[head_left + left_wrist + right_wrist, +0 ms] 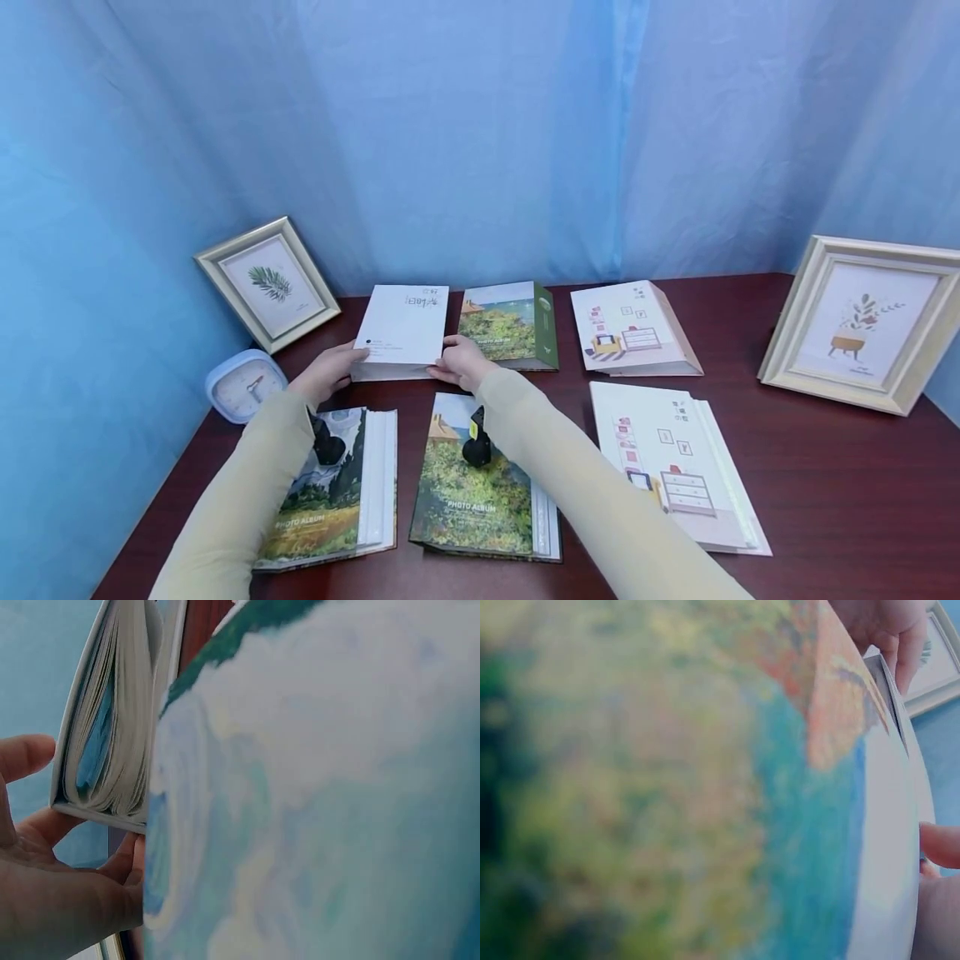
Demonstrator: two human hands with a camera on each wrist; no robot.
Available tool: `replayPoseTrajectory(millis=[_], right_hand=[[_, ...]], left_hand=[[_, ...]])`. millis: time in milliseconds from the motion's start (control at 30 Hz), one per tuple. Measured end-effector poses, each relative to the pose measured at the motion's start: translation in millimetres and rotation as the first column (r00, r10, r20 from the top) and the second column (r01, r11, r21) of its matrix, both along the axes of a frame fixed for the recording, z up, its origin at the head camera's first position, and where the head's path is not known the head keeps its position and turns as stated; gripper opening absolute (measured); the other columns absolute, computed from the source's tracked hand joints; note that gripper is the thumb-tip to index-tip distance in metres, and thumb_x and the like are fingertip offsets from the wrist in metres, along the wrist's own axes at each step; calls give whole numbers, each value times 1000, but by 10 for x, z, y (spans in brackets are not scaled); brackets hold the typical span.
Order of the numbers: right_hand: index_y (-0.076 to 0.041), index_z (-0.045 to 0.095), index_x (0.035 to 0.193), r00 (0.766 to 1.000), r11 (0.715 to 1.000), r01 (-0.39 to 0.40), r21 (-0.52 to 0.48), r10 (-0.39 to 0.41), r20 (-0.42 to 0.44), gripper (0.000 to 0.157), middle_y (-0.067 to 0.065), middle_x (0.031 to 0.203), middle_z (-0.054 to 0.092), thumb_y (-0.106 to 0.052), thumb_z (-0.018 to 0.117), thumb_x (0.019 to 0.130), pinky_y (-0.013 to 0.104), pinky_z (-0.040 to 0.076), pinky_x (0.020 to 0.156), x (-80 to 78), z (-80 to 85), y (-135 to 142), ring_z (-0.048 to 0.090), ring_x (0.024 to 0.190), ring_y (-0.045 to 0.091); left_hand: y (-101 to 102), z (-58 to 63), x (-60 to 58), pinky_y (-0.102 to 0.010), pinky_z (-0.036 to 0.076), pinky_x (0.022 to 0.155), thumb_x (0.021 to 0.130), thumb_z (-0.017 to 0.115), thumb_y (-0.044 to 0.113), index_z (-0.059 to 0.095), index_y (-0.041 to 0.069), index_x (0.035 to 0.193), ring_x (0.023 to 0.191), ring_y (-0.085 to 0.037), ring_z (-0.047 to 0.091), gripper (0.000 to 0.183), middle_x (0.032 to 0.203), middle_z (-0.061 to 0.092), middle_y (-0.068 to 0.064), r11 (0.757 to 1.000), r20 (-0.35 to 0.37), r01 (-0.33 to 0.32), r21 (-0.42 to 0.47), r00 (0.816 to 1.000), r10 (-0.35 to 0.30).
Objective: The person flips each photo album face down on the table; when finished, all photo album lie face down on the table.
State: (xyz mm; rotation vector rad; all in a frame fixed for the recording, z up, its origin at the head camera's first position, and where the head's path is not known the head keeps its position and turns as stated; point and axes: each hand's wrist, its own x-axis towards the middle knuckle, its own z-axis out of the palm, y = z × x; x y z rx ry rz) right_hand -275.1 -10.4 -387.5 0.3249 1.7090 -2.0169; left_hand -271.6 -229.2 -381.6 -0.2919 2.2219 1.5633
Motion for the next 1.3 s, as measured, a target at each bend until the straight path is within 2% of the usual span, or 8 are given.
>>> replayPoseTrajectory(millis=[200,333,500,633,767,900,1133,1300], right_hand=[[-10,33,146,1000,999,17,-45,-16,20,60,22,135,47,16,39,91,32,51,93,-26,-30,22,57,117,32],[-10,32,146,1000,997,8,-79,-6,30,62,23,136,46,18,37,91,32,50,95,-38,-37,32,54,120,33],[-12,33,146,999,995,-11,-104,15,41,64,23,136,46,19,36,91,31,49,95,-56,-36,55,53,122,33],[-14,32,147,998,993,-19,-114,26,62,64,24,136,44,17,37,92,31,48,97,-60,-27,87,53,122,33],[-14,30,148,997,994,-25,-108,32,69,64,25,136,44,17,38,92,31,47,98,-58,-29,87,53,122,32],[-13,29,149,998,995,-33,-91,38,54,64,25,139,40,16,39,92,31,48,97,-21,-32,59,52,123,33],[-8,30,149,997,997,-70,-43,71,22,62,25,145,35,12,46,93,32,49,96,51,13,9,52,122,33],[-8,36,146,994,993,-111,34,111,-11,58,22,137,46,7,51,93,34,47,98,64,56,9,54,120,31]], left_hand=[[15,24,-2,-48,12,117,102,36,29,3,12,153,145,-37,8,63,159,4,-18,1000,25,-1,21,1000,1],[16,54,-4,-47,12,118,103,33,27,2,13,153,145,-34,10,61,159,3,-17,998,19,-13,62,1000,12],[-19,88,-4,-51,8,117,103,29,21,0,15,153,145,-35,11,58,158,7,-19,995,5,29,91,1000,-30],[-61,81,-10,-52,12,116,103,29,16,2,18,153,136,-31,27,57,154,20,-19,992,3,25,126,1000,-26],[-108,48,10,-40,35,100,103,30,15,7,22,153,107,-18,44,56,134,44,-11,986,-9,-1,165,1000,3],[-152,39,38,-28,37,80,103,33,19,11,23,153,93,-12,47,55,119,49,-2,988,-24,-17,156,999,21],[-191,120,47,-32,34,92,104,35,24,17,18,153,115,-18,41,53,150,31,-13,989,-39,-82,122,995,87],[-184,194,45,-36,31,97,102,39,26,27,12,150,111,-19,39,52,144,36,-14,978,-73,-172,115,981,181]])
